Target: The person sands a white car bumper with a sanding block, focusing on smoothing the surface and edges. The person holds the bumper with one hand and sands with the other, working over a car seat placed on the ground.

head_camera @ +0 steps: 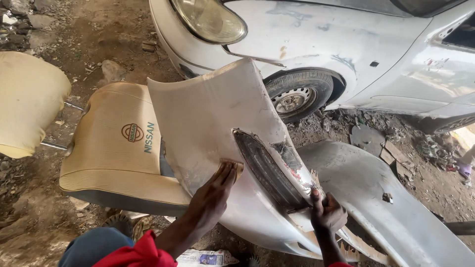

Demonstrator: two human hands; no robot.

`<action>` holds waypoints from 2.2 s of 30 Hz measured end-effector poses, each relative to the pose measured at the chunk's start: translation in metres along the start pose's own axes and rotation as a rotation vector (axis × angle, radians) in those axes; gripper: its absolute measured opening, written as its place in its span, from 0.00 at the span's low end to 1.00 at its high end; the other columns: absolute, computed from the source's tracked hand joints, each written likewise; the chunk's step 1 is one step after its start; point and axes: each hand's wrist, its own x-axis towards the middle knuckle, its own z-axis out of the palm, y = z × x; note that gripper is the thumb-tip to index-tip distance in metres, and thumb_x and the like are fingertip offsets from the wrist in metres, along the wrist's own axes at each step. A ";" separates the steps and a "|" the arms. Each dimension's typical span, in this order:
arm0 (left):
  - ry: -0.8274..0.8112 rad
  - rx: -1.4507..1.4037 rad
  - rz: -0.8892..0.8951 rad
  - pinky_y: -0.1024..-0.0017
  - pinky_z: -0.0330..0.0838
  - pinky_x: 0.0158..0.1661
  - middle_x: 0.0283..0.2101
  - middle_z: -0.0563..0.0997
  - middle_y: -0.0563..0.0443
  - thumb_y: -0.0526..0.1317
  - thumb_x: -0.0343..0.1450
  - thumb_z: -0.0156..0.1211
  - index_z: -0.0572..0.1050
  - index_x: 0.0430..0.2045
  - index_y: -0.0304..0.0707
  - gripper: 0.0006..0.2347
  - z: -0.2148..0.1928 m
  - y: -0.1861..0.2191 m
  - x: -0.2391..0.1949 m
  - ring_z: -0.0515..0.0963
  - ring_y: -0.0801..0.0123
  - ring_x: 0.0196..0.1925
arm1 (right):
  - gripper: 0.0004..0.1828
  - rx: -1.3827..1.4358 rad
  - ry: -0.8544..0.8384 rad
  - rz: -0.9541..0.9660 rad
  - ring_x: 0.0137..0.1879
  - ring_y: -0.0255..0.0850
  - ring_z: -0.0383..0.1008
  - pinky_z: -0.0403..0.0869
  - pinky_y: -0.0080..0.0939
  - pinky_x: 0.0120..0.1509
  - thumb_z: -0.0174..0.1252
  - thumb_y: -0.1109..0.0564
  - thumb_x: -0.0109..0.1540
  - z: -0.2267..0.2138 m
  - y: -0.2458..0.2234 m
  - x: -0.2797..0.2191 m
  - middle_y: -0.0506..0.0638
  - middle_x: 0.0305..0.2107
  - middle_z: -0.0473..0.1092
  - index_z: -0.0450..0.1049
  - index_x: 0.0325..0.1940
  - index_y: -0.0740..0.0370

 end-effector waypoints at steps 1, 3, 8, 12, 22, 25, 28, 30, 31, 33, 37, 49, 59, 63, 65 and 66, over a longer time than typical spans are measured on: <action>-0.040 -0.035 -0.033 0.59 0.81 0.65 0.82 0.59 0.23 0.08 0.65 0.42 0.56 0.80 0.25 0.40 -0.006 0.000 -0.003 0.66 0.34 0.80 | 0.46 0.024 0.010 -0.010 0.28 0.41 0.50 0.54 0.49 0.36 0.41 0.09 0.62 0.000 -0.002 0.000 0.44 0.19 0.46 0.53 0.22 0.53; -0.086 -0.077 -0.074 0.62 0.90 0.56 0.83 0.55 0.23 0.06 0.64 0.39 0.54 0.80 0.25 0.42 -0.021 -0.003 -0.004 0.65 0.30 0.80 | 0.46 0.040 0.012 -0.020 0.27 0.40 0.49 0.53 0.47 0.36 0.40 0.09 0.62 -0.004 -0.002 -0.004 0.42 0.19 0.46 0.52 0.21 0.52; 0.183 -0.215 -0.146 0.58 0.69 0.74 0.77 0.69 0.25 0.10 0.68 0.45 0.65 0.76 0.28 0.35 -0.035 -0.042 0.015 0.72 0.38 0.77 | 0.43 0.056 -0.012 -0.034 0.31 0.40 0.49 0.56 0.49 0.37 0.51 0.14 0.63 -0.005 -0.001 -0.001 0.44 0.22 0.45 0.51 0.24 0.52; 0.305 -0.209 -0.205 0.59 0.66 0.76 0.77 0.72 0.35 0.14 0.72 0.48 0.67 0.76 0.32 0.33 -0.054 -0.072 0.012 0.72 0.45 0.79 | 0.40 0.031 0.033 -0.323 0.19 0.35 0.59 0.65 0.45 0.28 0.52 0.12 0.58 -0.006 0.041 0.000 0.39 0.13 0.62 0.67 0.22 0.50; 0.434 -0.251 -0.348 0.64 0.61 0.78 0.76 0.74 0.40 0.19 0.76 0.40 0.70 0.74 0.31 0.28 -0.096 -0.087 -0.005 0.71 0.54 0.80 | 0.39 0.258 0.008 -0.177 0.24 0.35 0.46 0.47 0.45 0.30 0.62 0.32 0.71 -0.031 -0.005 0.000 0.43 0.18 0.48 0.55 0.18 0.56; 0.441 -0.258 -0.324 0.61 0.64 0.77 0.76 0.75 0.38 0.21 0.78 0.40 0.70 0.73 0.29 0.25 -0.088 -0.090 -0.002 0.73 0.52 0.79 | 0.41 0.252 0.025 -0.164 0.26 0.35 0.43 0.45 0.45 0.33 0.64 0.34 0.69 -0.053 -0.015 0.005 0.42 0.19 0.43 0.49 0.17 0.56; 0.460 -0.232 -0.308 0.60 0.66 0.76 0.74 0.77 0.36 0.21 0.78 0.41 0.72 0.71 0.29 0.24 -0.085 -0.088 -0.004 0.75 0.49 0.78 | 0.40 0.376 0.060 -0.151 0.20 0.34 0.42 0.42 0.41 0.31 0.67 0.39 0.70 -0.058 -0.019 -0.006 0.40 0.10 0.48 0.54 0.13 0.54; 0.463 -0.239 -0.307 0.61 0.66 0.76 0.74 0.77 0.34 0.20 0.76 0.42 0.73 0.70 0.27 0.25 -0.086 -0.087 -0.007 0.74 0.48 0.78 | 0.39 0.425 0.038 -0.126 0.19 0.33 0.43 0.43 0.40 0.30 0.66 0.38 0.71 -0.047 -0.014 -0.011 0.40 0.10 0.50 0.57 0.13 0.54; 0.447 -0.221 -0.327 0.62 0.66 0.75 0.74 0.77 0.33 0.20 0.75 0.44 0.73 0.71 0.28 0.26 -0.085 -0.088 -0.009 0.75 0.48 0.77 | 0.40 0.268 0.027 -0.172 0.23 0.37 0.43 0.45 0.45 0.32 0.61 0.30 0.69 -0.036 -0.006 -0.011 0.45 0.14 0.46 0.54 0.16 0.55; 0.431 -0.223 -0.335 0.63 0.66 0.75 0.73 0.76 0.32 0.19 0.73 0.46 0.73 0.71 0.29 0.27 -0.077 -0.086 -0.010 0.75 0.47 0.77 | 0.43 0.096 0.030 -0.216 0.28 0.42 0.43 0.48 0.50 0.35 0.56 0.22 0.66 -0.038 0.006 -0.005 0.49 0.19 0.42 0.50 0.19 0.56; 0.463 -0.226 -0.254 0.62 0.67 0.75 0.76 0.76 0.37 0.19 0.75 0.42 0.71 0.73 0.30 0.28 -0.082 -0.085 -0.004 0.74 0.51 0.78 | 0.43 0.247 0.064 -0.239 0.19 0.34 0.42 0.43 0.43 0.28 0.55 0.25 0.70 -0.029 0.005 0.009 0.38 0.10 0.47 0.51 0.13 0.50; 0.389 -0.272 -0.385 0.56 0.70 0.72 0.71 0.78 0.35 0.24 0.78 0.47 0.74 0.71 0.34 0.23 -0.096 -0.053 -0.005 0.77 0.46 0.73 | 0.45 0.161 -0.033 -0.082 0.27 0.39 0.51 0.54 0.49 0.35 0.60 0.19 0.68 -0.017 0.012 0.005 0.49 0.19 0.47 0.54 0.18 0.54; 0.263 -0.245 -0.297 0.39 0.62 0.75 0.71 0.71 0.11 0.20 0.75 0.49 0.67 0.73 0.17 0.25 -0.073 -0.010 -0.009 0.69 0.23 0.76 | 0.44 0.252 -0.061 -0.056 0.25 0.42 0.57 0.63 0.45 0.37 0.66 0.23 0.69 -0.015 0.014 0.004 0.57 0.11 0.52 0.59 0.17 0.56; 0.313 -0.264 0.004 0.58 0.54 0.84 0.68 0.76 0.26 0.06 0.55 0.28 0.68 0.69 0.22 0.43 -0.017 0.023 -0.013 0.75 0.42 0.75 | 0.44 0.193 -0.011 -0.059 0.28 0.34 0.40 0.42 0.44 0.34 0.53 0.15 0.63 -0.029 -0.022 -0.001 0.38 0.19 0.40 0.45 0.20 0.49; 0.126 0.161 -0.045 0.52 0.53 0.83 0.82 0.58 0.19 0.12 0.63 0.49 0.54 0.79 0.18 0.41 0.069 -0.003 -0.032 0.56 0.35 0.86 | 0.44 0.202 -0.026 -0.009 0.24 0.33 0.40 0.43 0.41 0.33 0.52 0.12 0.61 -0.027 -0.020 -0.001 0.35 0.13 0.43 0.47 0.16 0.46; 0.133 0.161 -0.048 0.52 0.53 0.83 0.82 0.58 0.19 0.12 0.63 0.49 0.54 0.79 0.18 0.41 0.069 -0.004 -0.029 0.56 0.35 0.86 | 0.44 0.203 -0.025 -0.017 0.24 0.33 0.40 0.43 0.41 0.33 0.52 0.12 0.61 -0.026 -0.018 0.000 0.35 0.13 0.43 0.47 0.16 0.46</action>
